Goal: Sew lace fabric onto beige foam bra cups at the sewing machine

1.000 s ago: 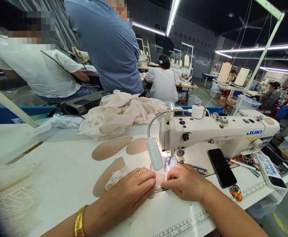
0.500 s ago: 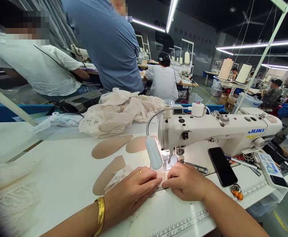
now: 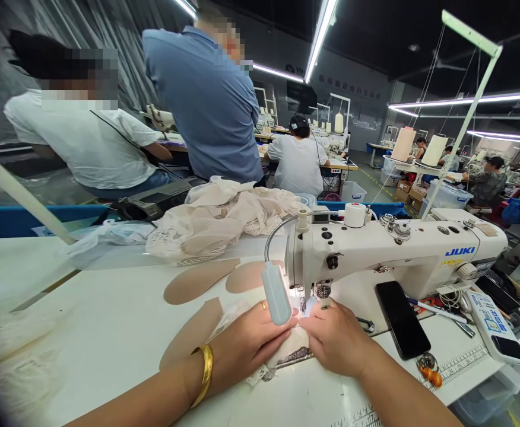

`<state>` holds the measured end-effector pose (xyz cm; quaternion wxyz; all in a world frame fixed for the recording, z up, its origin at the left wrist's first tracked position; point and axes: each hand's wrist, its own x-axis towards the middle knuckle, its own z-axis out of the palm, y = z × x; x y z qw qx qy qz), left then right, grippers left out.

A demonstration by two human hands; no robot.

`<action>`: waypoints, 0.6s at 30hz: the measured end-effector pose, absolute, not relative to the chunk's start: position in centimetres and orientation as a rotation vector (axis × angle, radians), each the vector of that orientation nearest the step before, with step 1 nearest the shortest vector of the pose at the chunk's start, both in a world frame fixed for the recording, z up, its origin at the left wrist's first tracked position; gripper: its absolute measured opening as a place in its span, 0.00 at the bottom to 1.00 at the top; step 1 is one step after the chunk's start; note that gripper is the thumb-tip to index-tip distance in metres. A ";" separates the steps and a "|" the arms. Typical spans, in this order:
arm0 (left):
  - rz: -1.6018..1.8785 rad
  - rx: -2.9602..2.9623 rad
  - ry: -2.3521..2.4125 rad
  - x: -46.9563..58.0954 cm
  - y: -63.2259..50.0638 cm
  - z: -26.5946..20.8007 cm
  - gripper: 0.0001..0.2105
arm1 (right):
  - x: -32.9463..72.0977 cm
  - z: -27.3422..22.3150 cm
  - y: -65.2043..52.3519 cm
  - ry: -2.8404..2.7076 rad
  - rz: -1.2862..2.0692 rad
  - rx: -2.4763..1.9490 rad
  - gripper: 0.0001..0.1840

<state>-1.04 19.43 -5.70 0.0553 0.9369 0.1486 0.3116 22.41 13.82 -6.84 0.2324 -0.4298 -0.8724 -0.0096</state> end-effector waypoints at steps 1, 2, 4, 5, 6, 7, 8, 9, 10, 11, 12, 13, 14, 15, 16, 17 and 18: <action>0.933 2.837 0.468 -1.0 19.6 -5.6 0.11 | 22.4 -6.9 13.9 -2.388 -0.034 -1.198 0.15; 0.917 2.833 0.486 -0.9 19.7 -5.4 0.11 | 22.3 -7.0 14.1 -2.380 -0.036 -1.213 0.13; 0.907 2.831 0.507 -0.8 19.8 -5.2 0.11 | 22.3 -7.0 14.2 -2.363 -0.028 -1.234 0.12; 0.913 2.830 0.510 -0.7 19.9 -5.2 0.11 | 22.3 -7.0 14.3 -2.357 -0.021 -1.236 0.12; 0.913 2.830 0.515 -0.7 19.9 -5.1 0.11 | 22.2 -6.9 14.3 -2.350 -0.016 -1.238 0.12; 0.909 2.829 0.523 -0.6 20.0 -5.1 0.11 | 22.2 -6.9 14.3 -2.344 -0.015 -1.238 0.12; 0.905 2.830 0.532 -0.6 19.9 -5.1 0.11 | 22.2 -6.8 14.3 -2.339 -0.016 -1.237 0.13; 0.896 2.832 0.543 -0.5 19.9 -5.0 0.11 | 22.2 -6.8 14.3 -2.335 -0.017 -1.236 0.13; 0.888 2.834 0.555 -0.5 19.9 -4.9 0.11 | 22.2 -6.7 14.2 -2.333 -0.019 -1.233 0.13; 0.878 2.837 0.564 -0.4 19.8 -4.8 0.11 | 22.2 -6.7 14.2 -2.330 -0.020 -1.230 0.13; 0.869 2.844 0.572 -0.4 19.8 -4.7 0.10 | 22.2 -6.7 14.2 -2.328 -0.022 -1.227 0.14; 0.858 2.851 0.580 -0.4 19.8 -4.5 0.10 | 22.3 -6.7 14.1 -2.323 -0.022 -1.225 0.14; 0.845 2.861 0.591 -0.4 19.8 -4.4 0.10 | 22.3 -6.8 14.1 -2.318 -0.020 -1.226 0.15; 0.828 2.873 0.607 -0.3 19.8 -4.3 0.10 | 22.3 -6.8 14.1 -2.312 -0.018 -1.226 0.16; 0.810 2.884 0.629 -0.3 19.8 -4.3 0.10 | 22.4 -6.9 14.1 -2.305 -0.015 -1.227 0.16; 0.791 2.895 0.660 -0.2 19.8 -4.3 0.09 | 22.5 -7.0 14.1 -2.297 -0.012 -1.228 0.16; 0.775 2.903 0.701 -0.1 19.9 -4.4 0.09 | 22.5 -7.1 14.2 -2.289 -0.008 -1.225 0.16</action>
